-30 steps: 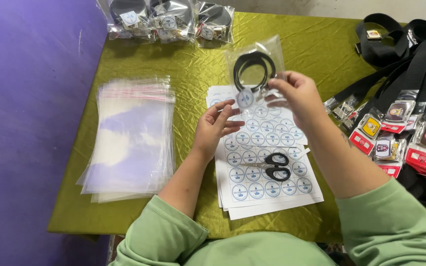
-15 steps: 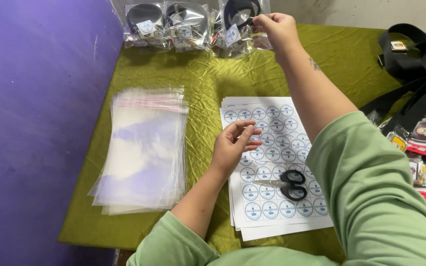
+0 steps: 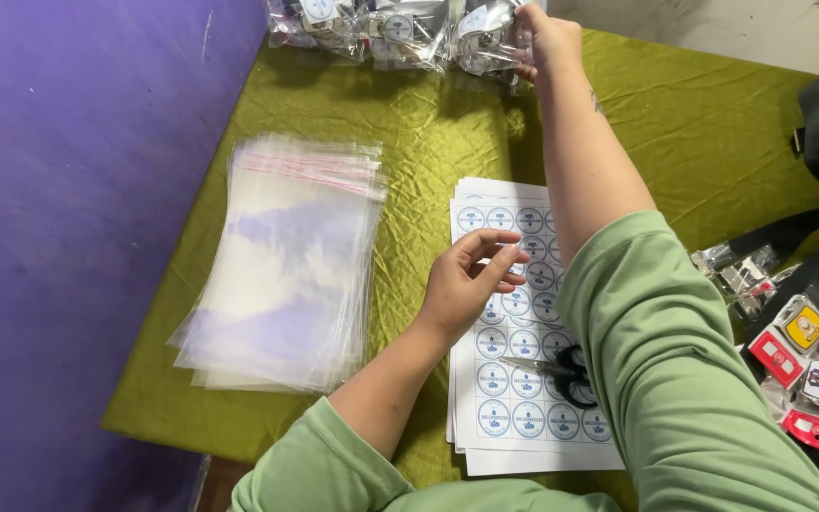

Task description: Cutting labels from a sheet and packaging them into plastic bags along with rolled-up belts.

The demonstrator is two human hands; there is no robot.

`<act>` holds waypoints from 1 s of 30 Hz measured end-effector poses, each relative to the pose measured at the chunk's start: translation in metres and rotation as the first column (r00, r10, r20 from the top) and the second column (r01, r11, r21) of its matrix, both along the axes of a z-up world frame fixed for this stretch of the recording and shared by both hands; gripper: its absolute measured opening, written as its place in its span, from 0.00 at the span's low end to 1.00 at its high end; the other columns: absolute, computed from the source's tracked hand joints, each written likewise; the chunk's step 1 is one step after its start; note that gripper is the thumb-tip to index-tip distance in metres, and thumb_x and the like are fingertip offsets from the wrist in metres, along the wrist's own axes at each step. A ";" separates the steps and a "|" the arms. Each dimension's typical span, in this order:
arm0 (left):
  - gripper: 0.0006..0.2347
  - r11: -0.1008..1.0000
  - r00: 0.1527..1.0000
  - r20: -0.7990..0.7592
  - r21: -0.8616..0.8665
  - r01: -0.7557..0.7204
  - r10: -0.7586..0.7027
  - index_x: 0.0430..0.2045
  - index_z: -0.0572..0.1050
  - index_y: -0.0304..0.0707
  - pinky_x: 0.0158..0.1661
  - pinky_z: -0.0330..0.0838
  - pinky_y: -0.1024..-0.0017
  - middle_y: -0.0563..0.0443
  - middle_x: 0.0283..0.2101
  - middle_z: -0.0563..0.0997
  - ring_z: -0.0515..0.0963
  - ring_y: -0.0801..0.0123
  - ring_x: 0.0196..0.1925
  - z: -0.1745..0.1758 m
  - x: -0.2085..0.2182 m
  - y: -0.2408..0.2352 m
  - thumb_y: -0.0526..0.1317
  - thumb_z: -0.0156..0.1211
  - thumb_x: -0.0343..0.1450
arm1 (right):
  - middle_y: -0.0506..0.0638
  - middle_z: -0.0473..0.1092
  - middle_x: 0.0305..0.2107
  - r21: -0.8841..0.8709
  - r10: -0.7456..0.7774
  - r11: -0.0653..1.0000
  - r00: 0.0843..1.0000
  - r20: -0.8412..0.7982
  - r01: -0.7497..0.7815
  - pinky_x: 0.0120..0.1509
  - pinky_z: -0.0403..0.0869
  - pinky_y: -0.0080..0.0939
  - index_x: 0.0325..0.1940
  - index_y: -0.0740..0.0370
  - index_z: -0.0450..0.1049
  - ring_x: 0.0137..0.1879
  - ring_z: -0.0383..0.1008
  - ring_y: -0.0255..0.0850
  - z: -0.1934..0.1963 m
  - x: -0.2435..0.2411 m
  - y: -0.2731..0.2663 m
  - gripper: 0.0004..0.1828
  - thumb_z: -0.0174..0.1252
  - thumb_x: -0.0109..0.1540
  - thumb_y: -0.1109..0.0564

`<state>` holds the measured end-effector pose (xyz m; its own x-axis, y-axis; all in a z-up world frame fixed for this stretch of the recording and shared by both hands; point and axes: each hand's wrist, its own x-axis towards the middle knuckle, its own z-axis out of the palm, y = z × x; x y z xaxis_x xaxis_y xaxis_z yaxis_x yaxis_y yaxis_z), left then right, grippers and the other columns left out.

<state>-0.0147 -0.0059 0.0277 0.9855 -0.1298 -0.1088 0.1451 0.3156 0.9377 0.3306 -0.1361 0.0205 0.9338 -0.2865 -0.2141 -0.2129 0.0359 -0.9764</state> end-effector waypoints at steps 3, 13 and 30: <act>0.12 0.999 1.000 0.016 0.034 0.001 -0.002 0.43 0.77 0.36 0.34 0.82 0.76 0.43 0.39 0.85 0.85 0.67 0.33 0.004 -0.002 0.002 0.43 0.58 0.72 | 0.41 0.69 0.21 -0.139 0.002 0.990 0.999 -0.033 -0.006 0.29 0.69 0.37 0.27 0.48 0.69 0.24 0.70 0.33 0.002 0.003 -0.001 0.13 0.64 0.51 0.43; 0.11 0.999 1.000 0.017 0.036 0.006 -0.007 0.43 0.77 0.35 0.35 0.82 0.76 0.43 0.38 0.85 0.85 0.67 0.32 0.000 -0.002 -0.001 0.42 0.60 0.71 | 0.40 0.75 0.26 -0.504 -0.008 0.860 0.989 0.147 0.081 0.42 0.75 0.39 0.23 0.49 0.73 0.34 0.73 0.31 -0.031 0.037 -0.027 0.17 0.74 0.54 0.42; 0.12 0.998 0.999 0.040 0.065 0.004 -0.007 0.42 0.78 0.36 0.34 0.81 0.76 0.44 0.38 0.86 0.85 0.67 0.31 -0.003 -0.002 -0.003 0.42 0.60 0.71 | 0.50 0.73 0.52 -0.719 0.171 0.693 0.956 0.239 0.056 0.58 0.70 0.51 0.55 0.53 0.71 0.57 0.73 0.47 -0.037 0.029 -0.028 0.29 0.64 0.62 0.32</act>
